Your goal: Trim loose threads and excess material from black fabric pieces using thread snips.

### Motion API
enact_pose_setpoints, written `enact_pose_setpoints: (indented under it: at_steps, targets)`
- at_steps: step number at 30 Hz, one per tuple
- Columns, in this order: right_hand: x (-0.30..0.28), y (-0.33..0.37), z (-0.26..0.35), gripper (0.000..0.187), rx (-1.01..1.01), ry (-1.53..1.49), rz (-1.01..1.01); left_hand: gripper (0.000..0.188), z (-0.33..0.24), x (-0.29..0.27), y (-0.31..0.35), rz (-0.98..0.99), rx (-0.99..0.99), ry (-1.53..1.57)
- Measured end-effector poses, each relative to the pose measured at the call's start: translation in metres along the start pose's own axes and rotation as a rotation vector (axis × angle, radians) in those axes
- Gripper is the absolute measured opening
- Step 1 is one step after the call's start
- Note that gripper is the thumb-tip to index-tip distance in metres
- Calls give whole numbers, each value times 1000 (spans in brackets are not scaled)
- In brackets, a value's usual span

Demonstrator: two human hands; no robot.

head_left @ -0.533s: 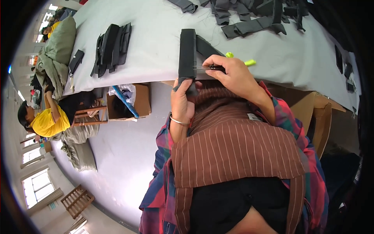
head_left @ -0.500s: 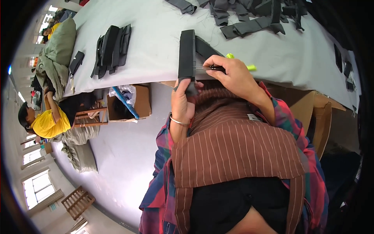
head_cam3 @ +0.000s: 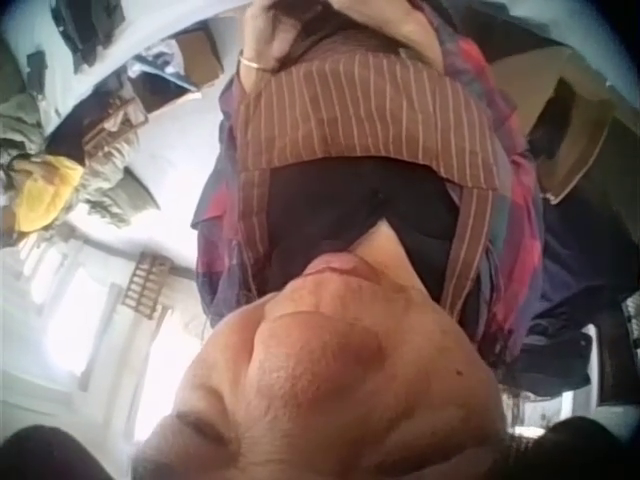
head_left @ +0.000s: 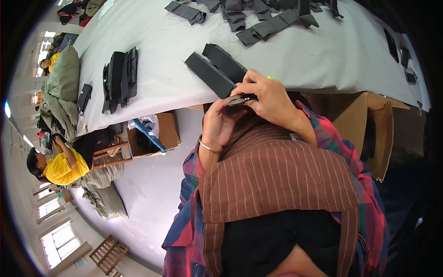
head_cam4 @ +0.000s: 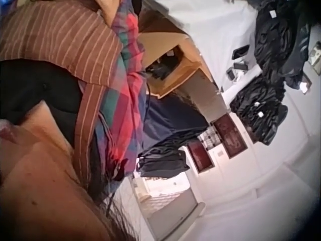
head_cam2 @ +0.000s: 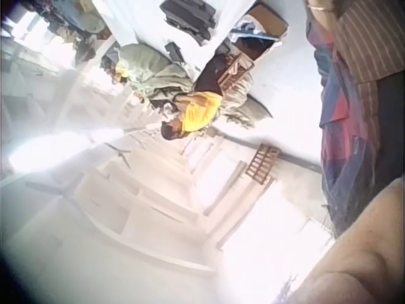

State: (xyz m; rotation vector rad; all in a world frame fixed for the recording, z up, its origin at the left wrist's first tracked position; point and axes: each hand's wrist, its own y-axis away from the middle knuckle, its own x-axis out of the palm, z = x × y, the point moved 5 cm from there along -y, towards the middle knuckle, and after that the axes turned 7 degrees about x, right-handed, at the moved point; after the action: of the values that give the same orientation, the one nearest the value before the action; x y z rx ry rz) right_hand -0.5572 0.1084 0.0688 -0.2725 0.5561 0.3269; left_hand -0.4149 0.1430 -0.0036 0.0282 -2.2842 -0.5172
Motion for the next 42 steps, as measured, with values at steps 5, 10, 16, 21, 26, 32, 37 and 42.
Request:
enact_pose_setpoints:
  at_steps: [5,10,16,21,26,32,37,42]
  targets:
    - [-8,-1,-17,23,125,-117,55,28,-13,14,-2,47,144,-150]
    - [-10,-1,-18,18,71,-291,44,49,-32,12,-3,12,349,-209]
    - [-9,4,-14,20,35,-326,59,47,-39,23,-2,16,243,-70]
    - [-13,1,3,21,-103,-84,-18,43,-32,27,-7,50,428,-492]
    - [-6,-26,-14,12,-18,-202,-19,28,-33,34,-5,78,326,-351]
    - [8,-31,-24,10,257,-411,132,27,-23,15,-5,108,140,-61]
    - [11,-36,-19,16,237,-131,198,24,-23,18,-4,41,186,-286]
    - [-15,-30,-4,22,36,-115,-56,18,-30,13,-3,-50,221,-134]
